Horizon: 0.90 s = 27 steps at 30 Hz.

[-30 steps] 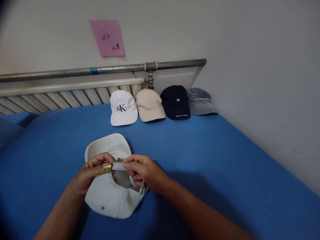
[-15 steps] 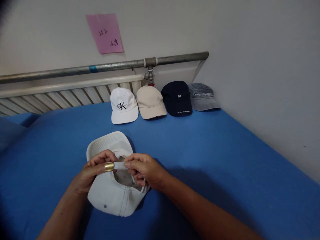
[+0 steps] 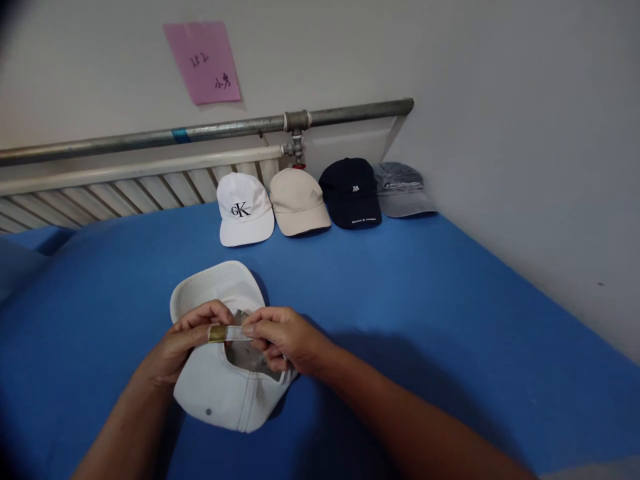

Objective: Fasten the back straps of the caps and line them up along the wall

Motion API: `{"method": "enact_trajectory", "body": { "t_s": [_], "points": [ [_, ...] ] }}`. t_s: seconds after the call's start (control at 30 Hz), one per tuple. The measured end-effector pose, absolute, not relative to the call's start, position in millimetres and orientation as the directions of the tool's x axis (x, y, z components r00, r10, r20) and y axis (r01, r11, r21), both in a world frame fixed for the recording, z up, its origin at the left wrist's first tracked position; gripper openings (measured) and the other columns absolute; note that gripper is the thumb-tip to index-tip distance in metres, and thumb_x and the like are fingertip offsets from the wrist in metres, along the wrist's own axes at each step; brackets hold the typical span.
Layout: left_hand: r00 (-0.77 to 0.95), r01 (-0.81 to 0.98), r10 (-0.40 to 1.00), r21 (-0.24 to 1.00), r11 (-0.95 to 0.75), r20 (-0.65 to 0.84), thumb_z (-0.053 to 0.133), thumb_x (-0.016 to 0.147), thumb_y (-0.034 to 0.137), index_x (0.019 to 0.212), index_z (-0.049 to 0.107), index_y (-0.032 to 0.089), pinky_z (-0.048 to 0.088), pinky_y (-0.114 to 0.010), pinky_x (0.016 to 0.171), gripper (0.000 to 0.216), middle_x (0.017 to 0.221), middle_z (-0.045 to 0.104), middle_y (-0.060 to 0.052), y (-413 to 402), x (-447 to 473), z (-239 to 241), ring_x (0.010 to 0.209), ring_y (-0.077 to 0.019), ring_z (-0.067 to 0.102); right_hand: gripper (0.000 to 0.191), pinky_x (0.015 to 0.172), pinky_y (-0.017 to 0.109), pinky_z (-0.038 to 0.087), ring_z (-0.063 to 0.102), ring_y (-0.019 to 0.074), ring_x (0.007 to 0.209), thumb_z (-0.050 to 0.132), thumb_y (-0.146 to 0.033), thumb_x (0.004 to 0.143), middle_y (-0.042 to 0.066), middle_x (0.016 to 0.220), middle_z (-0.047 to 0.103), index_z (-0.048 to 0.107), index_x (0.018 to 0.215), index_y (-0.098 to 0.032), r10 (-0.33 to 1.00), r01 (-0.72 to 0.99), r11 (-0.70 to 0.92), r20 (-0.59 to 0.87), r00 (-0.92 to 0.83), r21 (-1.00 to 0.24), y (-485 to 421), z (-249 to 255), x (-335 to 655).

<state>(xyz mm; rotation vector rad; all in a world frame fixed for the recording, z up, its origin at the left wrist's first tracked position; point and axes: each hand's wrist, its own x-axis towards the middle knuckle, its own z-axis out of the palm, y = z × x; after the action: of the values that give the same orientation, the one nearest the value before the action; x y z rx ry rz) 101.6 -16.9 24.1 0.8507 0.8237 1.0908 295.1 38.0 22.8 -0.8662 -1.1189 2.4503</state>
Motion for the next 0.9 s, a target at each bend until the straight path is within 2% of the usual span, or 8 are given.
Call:
{"method": "enact_trajectory", "body": {
  "t_s": [0.23, 0.47, 0.6, 0.67, 0.8, 0.9],
  "points": [
    [0.211, -0.409, 0.962, 0.878, 0.25, -0.175, 0.073, 0.075, 0.018, 0.081, 0.068, 0.019, 0.045, -0.015, 0.06, 0.007, 0.074, 0.069, 0.002, -17, 106, 27, 0.064, -0.0075, 0.06, 0.017, 0.032, 0.014, 0.016, 0.023, 0.0009, 0.035, 0.067, -0.029, 0.071, -0.01, 0.049, 0.042, 0.055, 0.073, -0.018, 0.527, 0.008, -0.618, -0.421, -0.738, -0.786, 35, 26, 292],
    [0.152, -0.337, 0.968, 0.91, 0.243, -0.202, 0.073, 0.075, 0.02, 0.077, 0.067, 0.017, 0.043, -0.015, 0.06, 0.006, 0.071, 0.066, 0.003, -17, 108, 29, 0.063, -0.0068, 0.057, 0.017, 0.029, 0.014, 0.019, 0.026, 0.0005, 0.032, 0.067, -0.028, 0.072, -0.01, 0.049, 0.042, 0.054, 0.071, -0.017, 0.494, 0.001, -0.627, -0.399, -0.773, -0.779, 36, 22, 292],
    [0.139, -0.303, 0.969, 0.923, 0.237, -0.203, 0.072, 0.075, 0.023, 0.079, 0.066, 0.019, 0.043, -0.017, 0.063, 0.008, 0.073, 0.065, 0.003, -17, 108, 30, 0.066, -0.0083, 0.057, 0.016, 0.03, 0.015, 0.029, 0.04, 0.0024, 0.032, 0.066, -0.028, 0.073, -0.007, 0.053, 0.053, 0.055, 0.071, -0.016, 0.552, -0.063, -0.536, -0.293, -0.781, -0.842, 34, 19, 291],
    [0.132, -0.282, 0.966, 0.926, 0.25, -0.221, 0.071, 0.076, 0.023, 0.078, 0.064, 0.02, 0.042, -0.017, 0.061, 0.008, 0.071, 0.064, 0.004, -16, 109, 31, 0.063, -0.008, 0.055, 0.017, 0.03, 0.015, 0.031, 0.041, 0.0027, 0.032, 0.066, -0.028, 0.074, -0.007, 0.053, 0.054, 0.055, 0.071, -0.016, 0.558, -0.096, -0.513, -0.247, -0.792, -0.853, 33, 18, 290],
    [0.068, -0.208, 0.979, 0.957, 0.203, -0.193, 0.067, 0.074, 0.017, 0.076, 0.062, 0.019, 0.039, -0.017, 0.061, 0.006, 0.068, 0.058, 0.005, -16, 111, 33, 0.063, -0.0075, 0.05, 0.019, 0.03, 0.013, 0.028, 0.038, 0.0022, 0.035, 0.068, -0.028, 0.071, -0.008, 0.052, 0.052, 0.053, 0.07, -0.016, 0.534, -0.123, -0.582, -0.264, -0.803, -0.804, 33, 15, 289],
    [0.095, -0.231, 0.981, 0.954, 0.188, -0.17, 0.065, 0.073, 0.015, 0.077, 0.059, 0.019, 0.039, -0.019, 0.061, 0.008, 0.071, 0.058, 0.004, -17, 110, 32, 0.065, -0.009, 0.05, 0.02, 0.03, 0.013, 0.026, 0.037, 0.0023, 0.037, 0.069, -0.027, 0.071, -0.007, 0.053, 0.052, 0.052, 0.07, -0.017, 0.482, -0.115, -0.64, -0.28, -0.831, -0.76, 34, 12, 288]
  ]
}}
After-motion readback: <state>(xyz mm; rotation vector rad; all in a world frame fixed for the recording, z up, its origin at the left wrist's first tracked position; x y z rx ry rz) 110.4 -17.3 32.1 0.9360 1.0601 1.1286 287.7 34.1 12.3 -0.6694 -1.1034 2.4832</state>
